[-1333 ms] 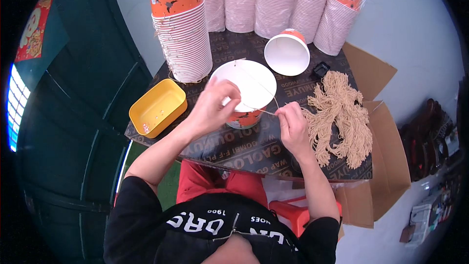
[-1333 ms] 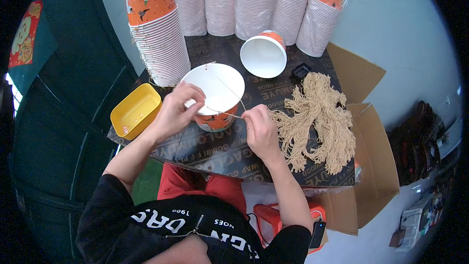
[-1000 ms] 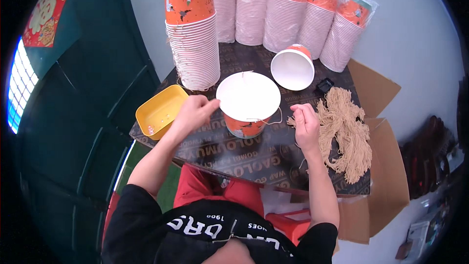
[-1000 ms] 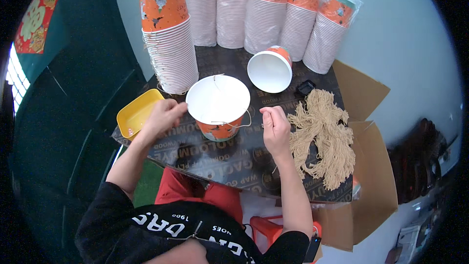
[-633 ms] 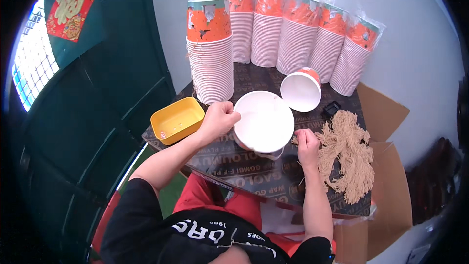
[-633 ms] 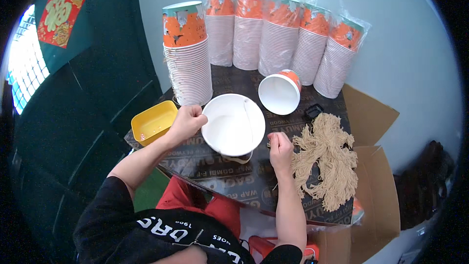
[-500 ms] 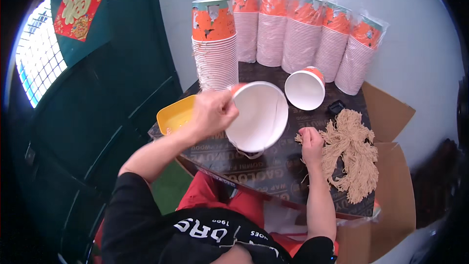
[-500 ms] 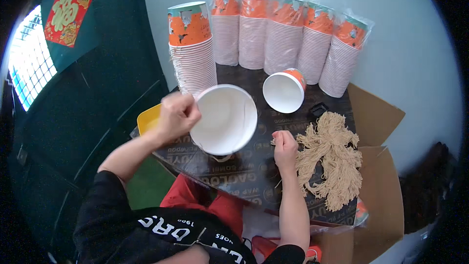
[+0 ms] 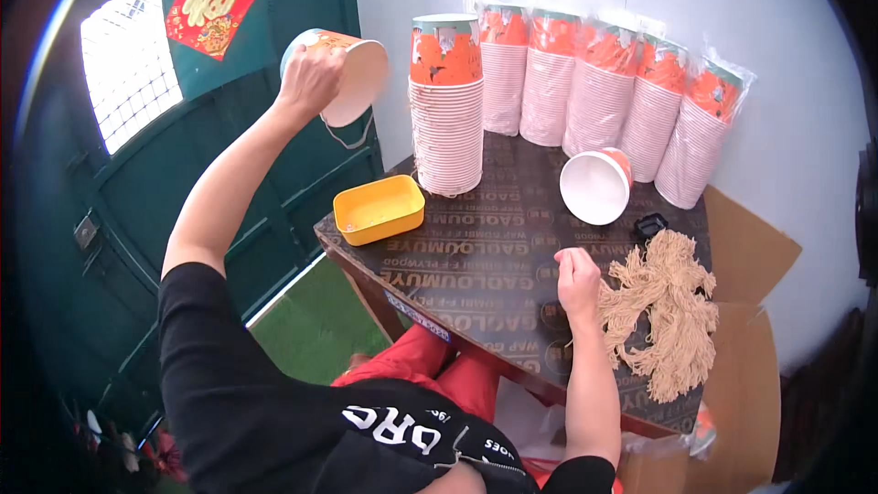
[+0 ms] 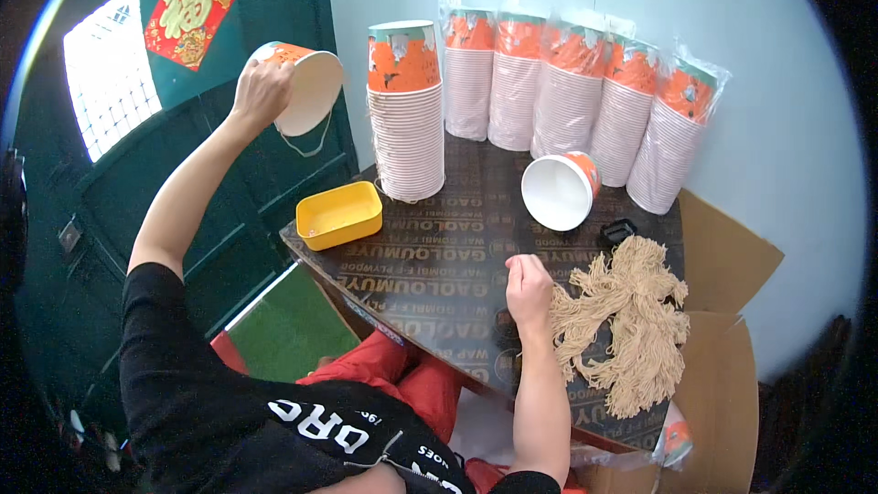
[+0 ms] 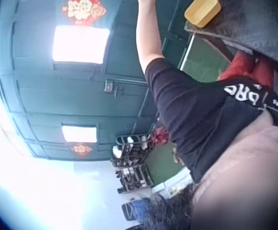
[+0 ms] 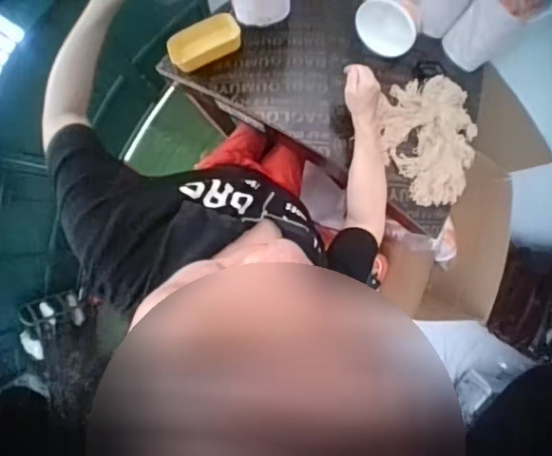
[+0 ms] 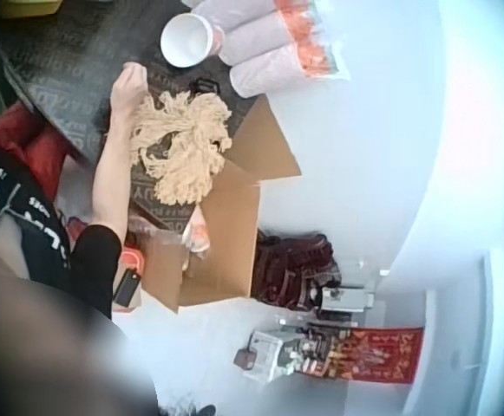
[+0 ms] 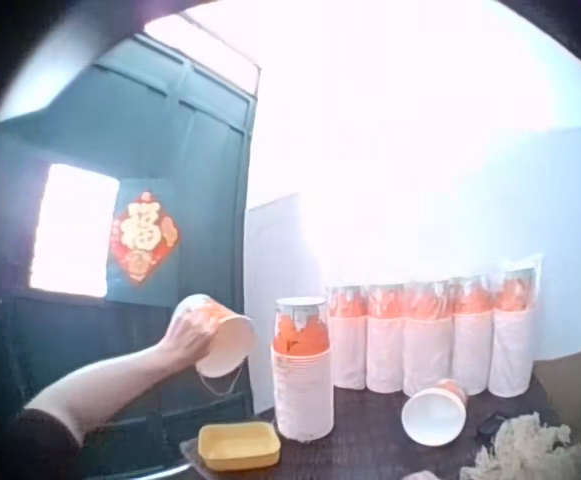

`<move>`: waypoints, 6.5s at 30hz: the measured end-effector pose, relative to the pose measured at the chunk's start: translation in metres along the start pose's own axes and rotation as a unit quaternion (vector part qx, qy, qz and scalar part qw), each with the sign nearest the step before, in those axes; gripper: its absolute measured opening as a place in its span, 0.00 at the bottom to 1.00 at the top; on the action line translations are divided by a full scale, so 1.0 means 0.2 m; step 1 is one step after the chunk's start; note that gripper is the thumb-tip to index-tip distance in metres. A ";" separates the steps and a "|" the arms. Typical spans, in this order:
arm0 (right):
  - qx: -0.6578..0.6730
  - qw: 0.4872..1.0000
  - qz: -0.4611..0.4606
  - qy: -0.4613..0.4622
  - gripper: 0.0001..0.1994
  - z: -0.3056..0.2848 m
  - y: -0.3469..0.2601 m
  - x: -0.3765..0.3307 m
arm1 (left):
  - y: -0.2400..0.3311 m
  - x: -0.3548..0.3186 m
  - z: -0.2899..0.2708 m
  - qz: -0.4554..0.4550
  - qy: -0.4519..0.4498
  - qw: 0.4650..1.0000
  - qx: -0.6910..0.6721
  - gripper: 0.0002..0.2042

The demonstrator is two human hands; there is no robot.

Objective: Attach thin strings to the sides of paper buckets using a wooden stick to thread them.

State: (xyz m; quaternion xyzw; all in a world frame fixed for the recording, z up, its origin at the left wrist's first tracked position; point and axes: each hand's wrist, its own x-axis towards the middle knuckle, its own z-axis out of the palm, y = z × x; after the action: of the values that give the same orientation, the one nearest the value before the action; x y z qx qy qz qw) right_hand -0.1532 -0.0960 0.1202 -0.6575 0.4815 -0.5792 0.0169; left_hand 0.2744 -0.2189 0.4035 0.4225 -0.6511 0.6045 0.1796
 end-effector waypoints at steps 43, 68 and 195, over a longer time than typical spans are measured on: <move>-0.049 0.997 0.060 -0.022 0.07 -0.03 0.07 -0.04 | 0.51 0.75 0.45 0.281 0.161 0.942 0.090 0.06; -0.063 0.989 0.131 -0.014 0.08 -0.05 0.09 -0.04 | 0.37 0.80 0.60 -0.040 0.248 0.901 -0.355 0.17; 0.010 0.894 0.386 -0.229 0.09 -0.06 0.04 0.49 | 1.56 -0.06 0.35 -0.288 -0.085 0.057 -0.952 0.17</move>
State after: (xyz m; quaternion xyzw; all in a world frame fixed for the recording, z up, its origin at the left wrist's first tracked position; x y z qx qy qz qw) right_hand -0.1810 -0.1580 0.1918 -0.5344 0.6744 -0.3650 0.3556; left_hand 0.0609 -0.3081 0.1816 0.0917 -0.5067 -0.6729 0.5311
